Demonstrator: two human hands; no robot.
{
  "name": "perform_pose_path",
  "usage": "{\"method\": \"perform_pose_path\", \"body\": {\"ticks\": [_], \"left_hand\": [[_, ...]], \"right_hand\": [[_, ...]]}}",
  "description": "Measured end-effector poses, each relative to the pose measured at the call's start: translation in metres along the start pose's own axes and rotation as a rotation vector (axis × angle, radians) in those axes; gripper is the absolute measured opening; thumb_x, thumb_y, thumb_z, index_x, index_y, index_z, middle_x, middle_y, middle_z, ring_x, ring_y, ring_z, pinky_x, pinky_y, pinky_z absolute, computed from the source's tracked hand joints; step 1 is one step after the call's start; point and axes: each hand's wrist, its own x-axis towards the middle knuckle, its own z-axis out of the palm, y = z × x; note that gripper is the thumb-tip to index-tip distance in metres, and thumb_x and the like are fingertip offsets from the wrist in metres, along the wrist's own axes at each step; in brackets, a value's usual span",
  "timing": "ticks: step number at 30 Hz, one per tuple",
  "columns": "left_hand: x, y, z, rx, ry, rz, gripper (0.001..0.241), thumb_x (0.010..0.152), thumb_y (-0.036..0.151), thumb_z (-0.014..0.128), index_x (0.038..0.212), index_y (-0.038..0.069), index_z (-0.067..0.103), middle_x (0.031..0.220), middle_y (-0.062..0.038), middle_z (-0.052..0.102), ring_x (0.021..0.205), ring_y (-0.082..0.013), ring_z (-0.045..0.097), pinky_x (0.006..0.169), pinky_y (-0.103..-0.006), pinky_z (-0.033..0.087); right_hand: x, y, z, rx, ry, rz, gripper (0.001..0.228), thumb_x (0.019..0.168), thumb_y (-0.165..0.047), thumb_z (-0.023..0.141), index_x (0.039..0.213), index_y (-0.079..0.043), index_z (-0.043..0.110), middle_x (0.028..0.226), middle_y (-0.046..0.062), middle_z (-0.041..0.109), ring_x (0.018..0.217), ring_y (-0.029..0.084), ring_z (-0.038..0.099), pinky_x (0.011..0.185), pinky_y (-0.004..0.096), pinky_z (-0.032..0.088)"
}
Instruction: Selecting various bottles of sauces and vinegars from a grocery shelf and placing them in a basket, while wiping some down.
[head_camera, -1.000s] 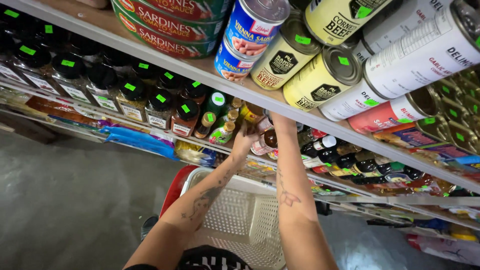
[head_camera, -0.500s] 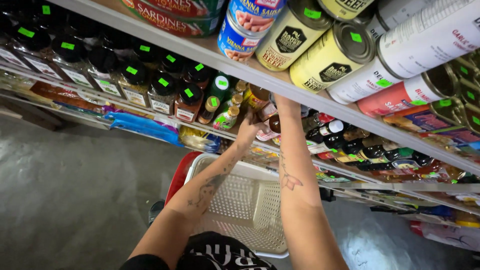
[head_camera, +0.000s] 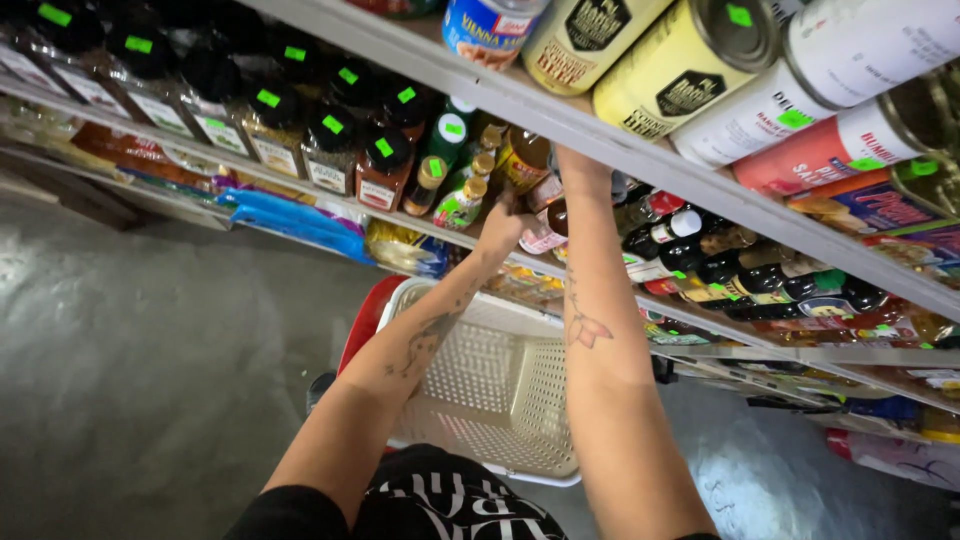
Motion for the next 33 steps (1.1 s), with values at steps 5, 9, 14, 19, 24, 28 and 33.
{"method": "perform_pose_path", "body": {"ticks": [5,9,14,19,24,28,33], "left_hand": [[0.001,-0.004,0.0,0.0,-0.026,0.1,0.078,0.069,0.0,0.067,0.143,-0.003,0.044,0.112,-0.014,0.069,0.093,-0.0229,0.064,0.079,-0.0326,0.053],[-0.001,-0.01,0.0,0.075,0.004,0.083,0.076,0.072,0.002,0.067,0.145,-0.006,0.046,0.111,-0.016,0.071,0.092,-0.023,0.064,0.079,-0.0314,0.052],[-0.012,0.01,0.011,0.134,0.069,0.066,0.097,0.07,0.004,0.065,0.159,0.0,0.025,0.099,-0.015,0.071,0.079,-0.022,0.065,0.07,-0.0325,0.054],[-0.001,-0.006,0.012,0.099,0.058,0.034,0.094,0.073,0.003,0.064,0.158,0.001,0.026,0.093,-0.019,0.07,0.075,-0.0246,0.066,0.069,-0.0355,0.055],[-0.021,-0.039,-0.008,-0.125,-0.088,0.084,0.079,0.081,0.003,0.073,0.154,-0.001,0.041,0.114,-0.013,0.065,0.098,-0.0219,0.064,0.086,-0.0356,0.054],[-0.072,-0.113,-0.09,-0.05,-0.245,0.049,0.062,0.093,0.022,0.069,0.149,0.002,0.05,0.134,-0.008,0.064,0.118,-0.0196,0.063,0.103,-0.0348,0.052],[-0.128,-0.249,-0.197,0.182,0.085,-0.149,0.06,0.104,0.047,0.052,0.145,0.003,0.056,0.136,-0.013,0.065,0.122,-0.024,0.062,0.103,-0.0386,0.05]], "right_hand": [[0.005,0.007,0.004,-0.052,-0.02,-0.036,0.025,0.097,-0.031,0.065,0.101,-0.009,0.077,0.101,0.017,0.076,0.093,0.038,0.072,0.082,0.048,0.056],[0.002,0.007,0.004,-0.051,-0.003,-0.077,0.027,0.098,-0.032,0.063,0.107,-0.008,0.074,0.106,0.019,0.075,0.098,0.041,0.069,0.084,0.05,0.054],[0.005,-0.003,-0.002,-0.047,0.028,-0.043,0.031,0.097,-0.033,0.062,0.115,-0.009,0.071,0.111,0.019,0.073,0.104,0.042,0.066,0.089,0.052,0.052],[0.001,0.016,0.016,-0.104,0.067,-0.021,0.031,0.099,-0.037,0.063,0.115,-0.012,0.07,0.115,0.016,0.073,0.108,0.039,0.068,0.093,0.052,0.051],[-0.043,-0.018,-0.023,-0.125,-0.013,0.057,0.04,0.098,-0.045,0.065,0.119,-0.011,0.069,0.117,0.017,0.072,0.106,0.038,0.067,0.089,0.053,0.051],[-0.151,-0.086,-0.07,-0.032,-0.175,0.068,0.046,0.101,-0.049,0.064,0.125,-0.01,0.065,0.118,0.016,0.072,0.105,0.039,0.069,0.087,0.052,0.053],[-0.313,-0.036,0.062,0.137,-0.477,0.12,0.046,0.096,-0.045,0.068,0.121,-0.006,0.066,0.112,0.019,0.072,0.102,0.041,0.068,0.084,0.052,0.052]]}}
